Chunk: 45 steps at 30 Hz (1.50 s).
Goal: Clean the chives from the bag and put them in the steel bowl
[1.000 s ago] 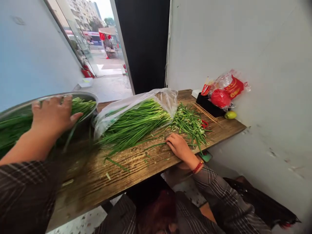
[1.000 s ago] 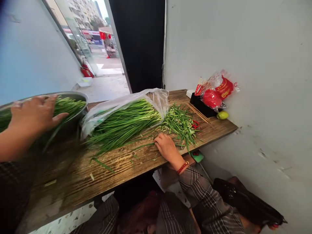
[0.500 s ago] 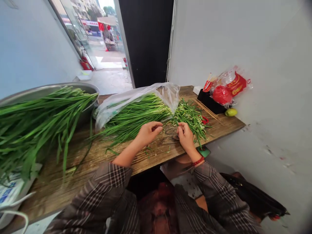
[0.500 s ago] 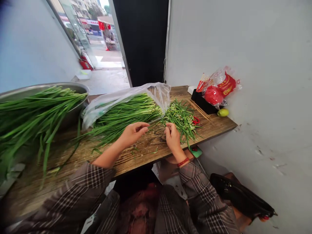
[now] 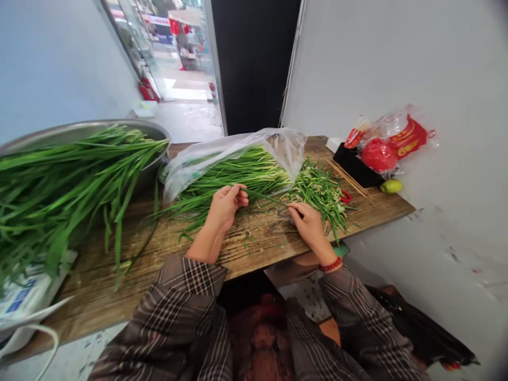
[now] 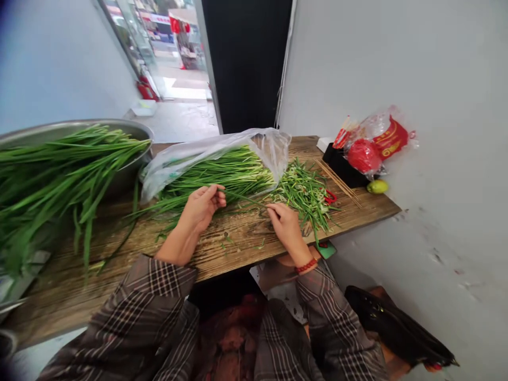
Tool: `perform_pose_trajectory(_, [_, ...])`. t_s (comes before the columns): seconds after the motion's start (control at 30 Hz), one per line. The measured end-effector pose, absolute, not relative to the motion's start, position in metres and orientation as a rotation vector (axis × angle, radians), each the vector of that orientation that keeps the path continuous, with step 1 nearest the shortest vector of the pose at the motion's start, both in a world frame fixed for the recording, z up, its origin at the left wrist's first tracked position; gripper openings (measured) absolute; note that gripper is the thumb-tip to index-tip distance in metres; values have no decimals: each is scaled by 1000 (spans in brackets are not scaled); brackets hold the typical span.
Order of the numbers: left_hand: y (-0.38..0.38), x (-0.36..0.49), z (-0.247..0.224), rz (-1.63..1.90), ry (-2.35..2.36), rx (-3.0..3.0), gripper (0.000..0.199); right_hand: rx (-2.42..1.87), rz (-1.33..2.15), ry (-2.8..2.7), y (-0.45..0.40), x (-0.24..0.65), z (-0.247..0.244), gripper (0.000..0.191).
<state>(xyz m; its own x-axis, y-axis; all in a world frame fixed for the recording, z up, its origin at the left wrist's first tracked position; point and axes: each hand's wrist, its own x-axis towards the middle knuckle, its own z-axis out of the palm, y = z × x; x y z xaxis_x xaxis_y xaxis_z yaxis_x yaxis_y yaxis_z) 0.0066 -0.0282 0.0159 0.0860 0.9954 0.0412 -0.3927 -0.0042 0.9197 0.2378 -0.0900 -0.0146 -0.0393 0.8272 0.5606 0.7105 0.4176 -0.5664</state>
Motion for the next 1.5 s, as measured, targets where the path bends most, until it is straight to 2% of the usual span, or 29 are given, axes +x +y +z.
perform_pose_trajectory(0.1, [-29, 7, 18, 1379, 879, 1005, 29, -1394, 180, -1738, -92, 249, -15, 26])
perform_pose_trajectory(0.2, [-31, 2, 22, 1642, 1094, 1104, 28, -1487, 198, -1690, -97, 256, -18, 30])
perform_pose_trajectory(0.27, [-36, -2, 27, 1854, 1334, 1305, 31, -1496, 186, -1688, -100, 257, -20, 31])
perform_pose_trajectory(0.33, [-44, 0, 32, 1907, 1469, 1688, 31, -1447, 186, -1751, -103, 253, -19, 29])
perform_pose_trajectory(0.4, [-53, 8, 33, 1698, 1372, 2185, 28, -1370, 189, -1889, -106, 244, -15, 27])
perform_pose_trajectory(0.53, [-66, 27, 25, 863, 1099, 2802, 27, -1332, 48, -2112, -106, 224, -1, 30])
perform_pose_trajectory(0.6, [-67, 31, 20, 580, 1146, 2833, 32, -1363, -13, -2159, -104, 220, 3, 32])
perform_pose_trajectory(0.7, [-65, 30, 16, 440, 1238, 2806, 34, -1356, 11, -2239, -100, 223, 4, 34])
perform_pose_trajectory(0.9, [-61, 26, 19, 426, 1329, 2764, 32, -1321, 83, -2302, -99, 225, 7, 39])
perform_pose_trajectory(1.03, [-53, 22, 19, 493, 1565, 2617, 31, -1416, -22, -2197, -85, 245, 11, 40])
perform_pose_trajectory(1.13, [-43, 16, 17, 552, 1693, 2460, 31, -1608, -174, -2028, -63, 286, 7, 51])
perform_pose_trajectory(1.27, [-24, 10, 10, 506, 1754, 2378, 43, -1939, -192, -1722, -29, 329, -3, 67])
perform_pose_trajectory(1.37, [-6, 7, 6, 434, 1826, 2382, 50, -1938, -127, -1761, -14, 321, -8, 56])
perform_pose_trajectory(1.43, [5, 5, 5, 433, 1881, 2370, 52, -1744, -104, -1962, -13, 302, -10, 42])
perform_pose_trajectory(1.5, [13, 3, 3, 470, 1927, 2358, 53, -1501, -49, -2190, -21, 282, -10, 38])
